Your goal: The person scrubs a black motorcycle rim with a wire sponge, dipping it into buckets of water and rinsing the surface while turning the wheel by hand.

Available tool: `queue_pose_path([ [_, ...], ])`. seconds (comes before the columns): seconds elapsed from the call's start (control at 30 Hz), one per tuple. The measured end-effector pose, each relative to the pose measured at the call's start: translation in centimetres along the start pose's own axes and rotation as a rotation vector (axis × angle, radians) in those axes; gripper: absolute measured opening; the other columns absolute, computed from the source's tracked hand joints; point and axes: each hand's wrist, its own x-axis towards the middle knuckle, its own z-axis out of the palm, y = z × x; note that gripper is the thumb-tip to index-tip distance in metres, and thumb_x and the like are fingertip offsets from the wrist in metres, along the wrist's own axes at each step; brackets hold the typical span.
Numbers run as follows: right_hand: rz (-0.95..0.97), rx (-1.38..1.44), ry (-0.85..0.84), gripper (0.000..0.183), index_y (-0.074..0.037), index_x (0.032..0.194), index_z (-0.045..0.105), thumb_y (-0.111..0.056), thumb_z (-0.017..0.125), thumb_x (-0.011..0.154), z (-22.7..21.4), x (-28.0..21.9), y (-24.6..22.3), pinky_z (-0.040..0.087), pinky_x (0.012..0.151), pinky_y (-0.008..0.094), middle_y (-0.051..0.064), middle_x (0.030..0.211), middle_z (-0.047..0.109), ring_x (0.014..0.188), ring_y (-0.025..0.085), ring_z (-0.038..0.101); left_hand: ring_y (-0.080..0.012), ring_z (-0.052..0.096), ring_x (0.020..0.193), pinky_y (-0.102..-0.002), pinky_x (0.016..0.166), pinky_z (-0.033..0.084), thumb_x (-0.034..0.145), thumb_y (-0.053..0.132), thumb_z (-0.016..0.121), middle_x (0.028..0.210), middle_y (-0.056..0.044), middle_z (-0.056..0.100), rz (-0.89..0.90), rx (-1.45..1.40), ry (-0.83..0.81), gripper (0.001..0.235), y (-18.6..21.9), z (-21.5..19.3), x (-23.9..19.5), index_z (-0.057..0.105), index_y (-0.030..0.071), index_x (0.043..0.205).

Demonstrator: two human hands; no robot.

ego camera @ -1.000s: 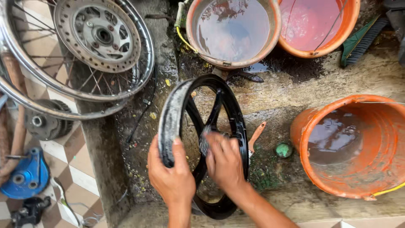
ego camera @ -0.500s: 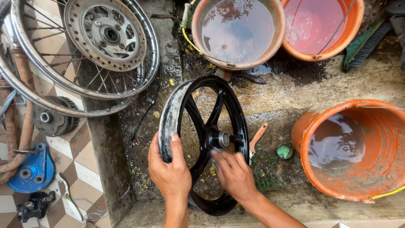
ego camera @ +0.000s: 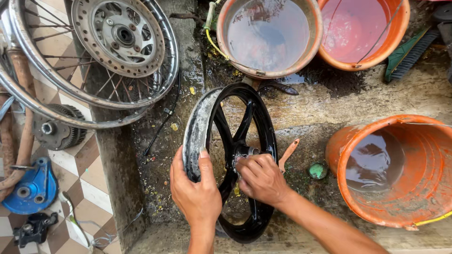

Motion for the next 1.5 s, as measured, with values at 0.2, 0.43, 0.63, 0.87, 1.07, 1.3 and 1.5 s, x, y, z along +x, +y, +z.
queue_pose_path([
  [0.2,0.640,0.221,-0.450,0.026,-0.010,0.102,0.069,-0.034,0.063,0.094,5.6,-0.4,9.9,0.051,0.090,0.050,0.014,0.105,0.068,0.102,0.033,0.064,-0.0335,0.068,0.108,-0.043,0.095,0.051,0.098,0.032,0.067,0.120,-0.021,0.069,0.185,-0.024,0.028,0.050,-1.9,-0.6,-1.2,0.061,-0.005,0.132],
  [0.43,1.272,0.896,-0.132,0.030,-0.012,0.119,0.059,-0.037,0.053,0.104,5.9,-2.7,16.7,0.044,0.099,0.052,0.013,0.120,0.060,0.117,0.031,0.056,-0.0312,0.069,0.101,-0.041,0.089,0.052,0.094,0.032,0.066,0.114,-0.018,0.071,0.100,-0.032,-0.010,0.050,-2.6,-0.7,-0.5,0.064,-0.003,0.130],
  [0.63,1.191,1.466,0.514,0.036,-0.009,0.129,0.062,-0.034,0.048,0.106,6.1,-2.3,13.2,0.048,0.099,0.048,0.016,0.121,0.065,0.112,0.030,0.061,-0.0281,0.069,0.102,-0.041,0.089,0.052,0.097,0.033,0.065,0.115,-0.017,0.070,0.113,-0.044,-0.008,0.050,-1.6,-0.4,-0.1,0.062,-0.003,0.131],
  [0.87,0.863,0.686,0.139,0.036,-0.005,0.126,0.067,-0.027,0.046,0.107,6.3,-6.2,4.8,0.047,0.098,0.036,0.012,0.121,0.069,0.111,0.018,0.064,-0.0242,0.070,0.092,-0.038,0.082,0.054,0.095,0.033,0.066,0.110,-0.015,0.072,-0.057,-0.060,0.054,0.048,-1.1,0.2,-0.1,0.064,-0.001,0.130],
  [1.07,1.151,0.534,-0.105,0.029,-0.013,0.118,0.075,-0.027,0.054,0.104,3.9,-7.0,-0.4,0.055,0.080,0.038,0.015,0.093,0.074,0.084,0.022,0.069,-0.0260,0.070,0.098,-0.038,0.087,0.053,0.096,0.031,0.068,0.112,-0.016,0.072,0.058,-0.036,0.053,0.045,0.1,0.5,0.4,0.066,-0.001,0.128],
  [1.3,0.580,0.435,0.068,0.042,-0.005,0.131,0.064,-0.021,0.069,0.092,2.0,-9.0,-3.2,0.052,0.096,0.045,0.022,0.130,0.063,0.118,0.036,0.063,-0.0274,0.070,0.096,-0.039,0.085,0.053,0.092,0.033,0.073,0.109,-0.017,0.072,0.085,-0.041,0.067,0.047,0.7,0.8,0.5,0.069,-0.002,0.123],
  [1.5,0.736,0.533,-0.053,0.039,-0.004,0.126,0.065,-0.024,0.066,0.092,1.1,-11.9,-2.1,0.055,0.102,0.044,0.015,0.128,0.071,0.120,0.029,0.070,-0.0184,0.067,0.087,-0.034,0.077,0.053,0.095,0.030,0.073,0.104,-0.012,0.073,0.073,-0.089,0.046,0.044,-0.1,0.4,1.0,0.070,-0.003,0.124],
])
